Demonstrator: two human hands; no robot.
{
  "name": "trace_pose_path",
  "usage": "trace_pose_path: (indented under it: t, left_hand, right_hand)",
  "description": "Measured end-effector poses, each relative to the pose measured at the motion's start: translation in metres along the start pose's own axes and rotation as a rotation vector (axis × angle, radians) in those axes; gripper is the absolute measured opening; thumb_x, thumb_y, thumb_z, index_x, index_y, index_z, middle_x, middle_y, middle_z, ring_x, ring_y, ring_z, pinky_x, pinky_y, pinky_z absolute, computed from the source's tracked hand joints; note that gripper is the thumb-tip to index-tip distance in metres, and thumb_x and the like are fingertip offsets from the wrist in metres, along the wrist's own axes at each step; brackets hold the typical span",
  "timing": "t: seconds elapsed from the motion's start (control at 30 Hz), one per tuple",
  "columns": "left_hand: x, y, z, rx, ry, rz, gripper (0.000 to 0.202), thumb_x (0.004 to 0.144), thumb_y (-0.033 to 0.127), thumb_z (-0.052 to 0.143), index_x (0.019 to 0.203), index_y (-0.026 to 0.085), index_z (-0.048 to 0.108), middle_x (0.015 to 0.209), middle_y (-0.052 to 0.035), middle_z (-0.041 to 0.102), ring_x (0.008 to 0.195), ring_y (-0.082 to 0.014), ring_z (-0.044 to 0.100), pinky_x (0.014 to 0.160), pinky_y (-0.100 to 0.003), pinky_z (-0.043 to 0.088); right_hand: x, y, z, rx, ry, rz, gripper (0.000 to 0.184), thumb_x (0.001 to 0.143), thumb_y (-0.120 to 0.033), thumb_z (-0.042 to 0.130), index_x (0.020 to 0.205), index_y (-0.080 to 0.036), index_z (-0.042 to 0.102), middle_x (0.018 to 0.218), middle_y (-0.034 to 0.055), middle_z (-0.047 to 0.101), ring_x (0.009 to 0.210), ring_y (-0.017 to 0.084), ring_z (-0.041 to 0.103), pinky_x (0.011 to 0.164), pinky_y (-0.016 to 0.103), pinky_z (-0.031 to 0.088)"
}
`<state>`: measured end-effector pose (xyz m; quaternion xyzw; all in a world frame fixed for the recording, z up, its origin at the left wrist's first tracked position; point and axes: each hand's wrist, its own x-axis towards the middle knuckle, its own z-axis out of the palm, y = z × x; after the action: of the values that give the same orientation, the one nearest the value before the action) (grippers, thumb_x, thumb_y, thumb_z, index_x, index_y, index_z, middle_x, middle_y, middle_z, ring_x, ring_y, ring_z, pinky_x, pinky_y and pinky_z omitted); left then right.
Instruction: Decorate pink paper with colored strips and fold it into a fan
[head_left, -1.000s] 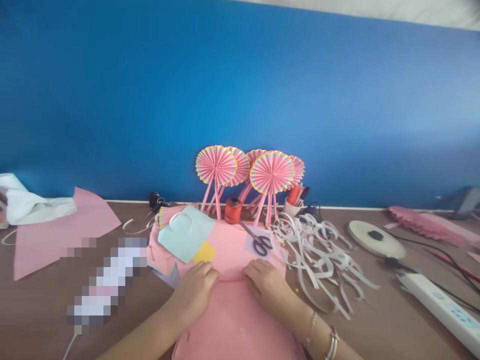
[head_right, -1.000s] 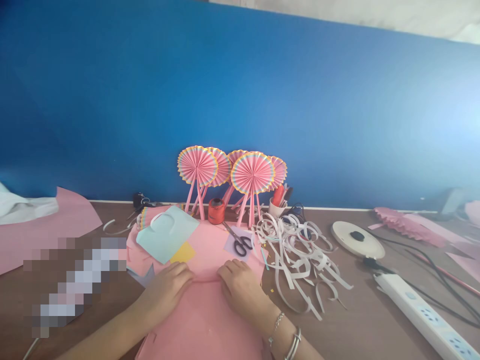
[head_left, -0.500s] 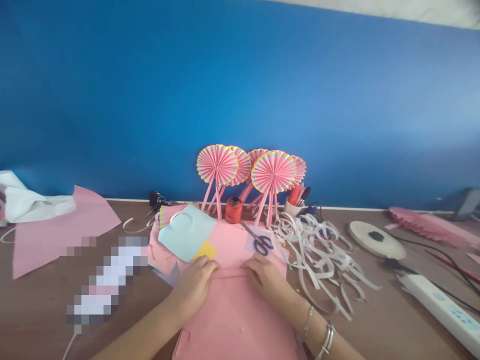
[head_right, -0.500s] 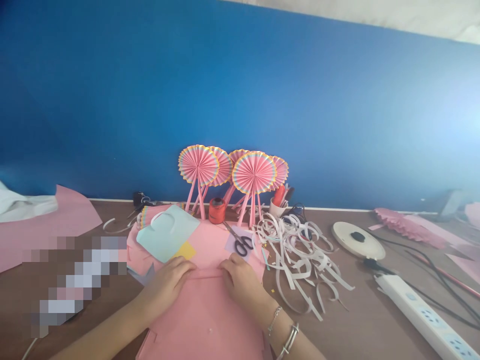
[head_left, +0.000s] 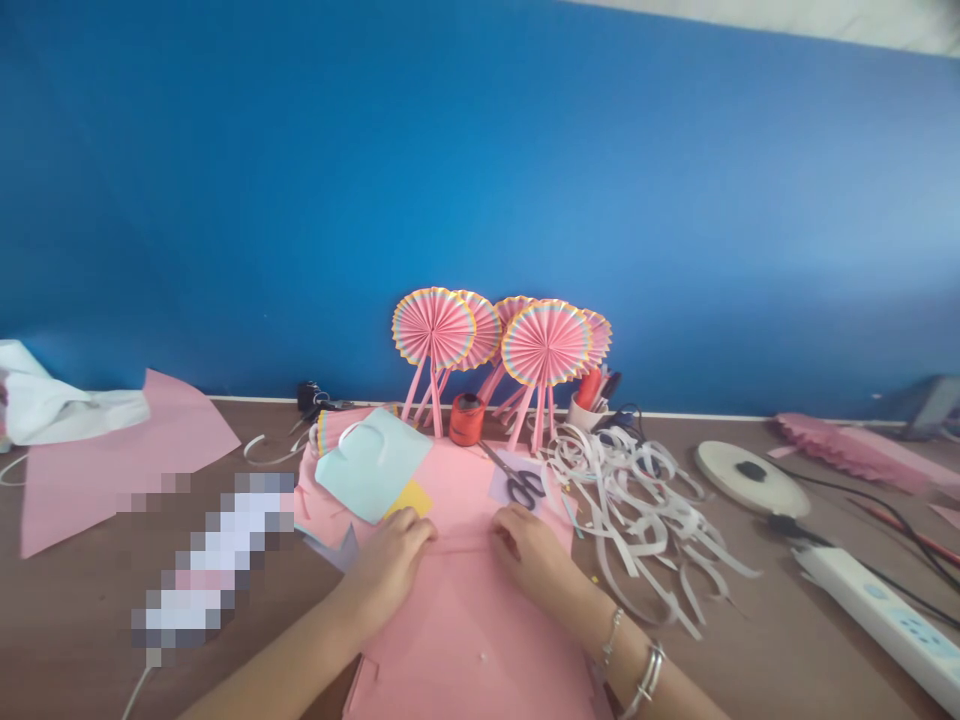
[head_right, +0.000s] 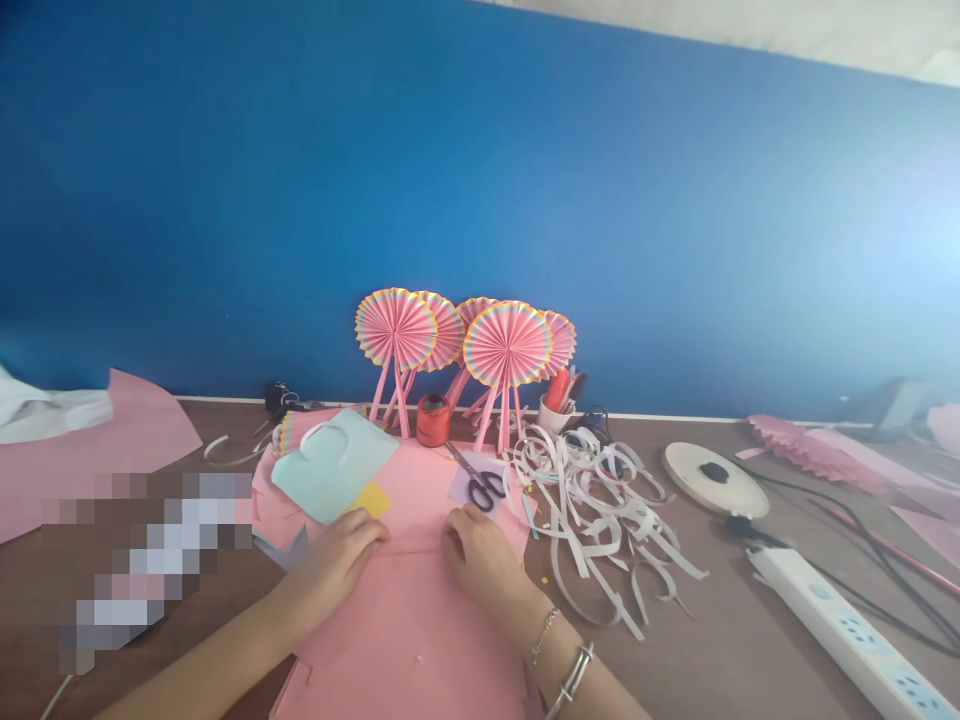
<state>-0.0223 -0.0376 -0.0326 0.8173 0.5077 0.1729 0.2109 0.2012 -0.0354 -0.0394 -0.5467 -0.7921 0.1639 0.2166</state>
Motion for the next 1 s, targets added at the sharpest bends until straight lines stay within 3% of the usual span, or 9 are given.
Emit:
trace_pose_path:
  t: [0.3,0.47,0.6,0.77,0.87,0.93,1.0]
  left_hand:
    - [-0.003,-0.005,0.005,0.213,0.051,0.099,0.03,0.09,0.007,0.035,0.096,0.02,0.061,0.092,-0.0045,0.055,0.09,-0.0192,0.051,0.077,-0.031,0.042]
    - [-0.002,0.001,0.007,0.437,0.117,0.334,0.04,0.089,0.009,0.043,0.12,0.03,0.055,0.1,-0.0045,0.052,0.093,-0.0207,0.047,0.077,-0.032,0.038]
    - [0.001,-0.001,0.007,0.476,0.119,0.432,0.032,0.087,0.012,0.049,0.112,0.028,0.06,0.095,-0.0049,0.054,0.09,-0.022,0.046,0.074,-0.034,0.036]
    - [0.001,-0.014,-0.004,0.424,0.153,0.397,0.022,0.08,0.006,0.053,0.075,0.021,0.068,0.088,-0.0047,0.058,0.086,-0.0209,0.047,0.07,-0.033,0.036]
    - [0.001,-0.023,-0.011,0.364,0.202,0.332,0.029,0.074,-0.001,0.049,0.058,0.018,0.063,0.083,-0.0052,0.06,0.085,-0.0211,0.049,0.068,-0.034,0.037]
    - [0.002,-0.028,-0.013,0.265,0.263,0.249,0.031,0.072,-0.003,0.045,0.057,0.019,0.062,0.081,-0.0053,0.061,0.084,-0.0211,0.05,0.068,-0.034,0.039]
    - [0.005,-0.033,-0.015,0.097,0.378,0.156,0.035,0.07,-0.002,0.039,0.07,0.02,0.066,0.084,-0.0052,0.062,0.085,-0.0209,0.052,0.073,-0.035,0.042]
  right_hand:
    - [-0.001,0.0,0.003,-0.149,-0.043,0.004,0.018,0.079,-0.006,0.043,0.085,-0.016,0.057,0.085,0.0061,0.054,0.066,0.015,0.05,0.059,0.027,0.034]
    - [-0.004,-0.004,0.001,-0.255,-0.026,-0.248,0.038,0.079,-0.001,0.044,0.108,-0.021,0.058,0.102,0.009,0.054,0.087,0.02,0.049,0.072,0.031,0.038]
    - [-0.005,-0.005,-0.003,-0.271,-0.045,-0.365,0.034,0.085,-0.006,0.044,0.104,-0.024,0.064,0.096,0.0081,0.057,0.083,0.02,0.046,0.073,0.032,0.036]
    - [-0.005,-0.003,-0.012,-0.239,-0.081,-0.3,0.032,0.073,-0.004,0.051,0.09,-0.023,0.069,0.091,0.0064,0.058,0.084,0.02,0.047,0.073,0.032,0.036]
    - [-0.007,-0.001,-0.015,-0.197,-0.091,-0.291,0.037,0.071,-0.004,0.051,0.096,-0.024,0.069,0.092,0.006,0.059,0.086,0.02,0.049,0.075,0.033,0.038]
    - [-0.008,0.002,-0.015,-0.16,-0.083,-0.306,0.039,0.074,-0.004,0.048,0.1,-0.024,0.069,0.091,0.0071,0.06,0.085,0.021,0.05,0.075,0.034,0.039]
    - [-0.007,0.006,-0.015,-0.06,-0.059,-0.305,0.038,0.078,-0.006,0.045,0.102,-0.022,0.069,0.09,0.0086,0.06,0.082,0.02,0.053,0.073,0.033,0.042]
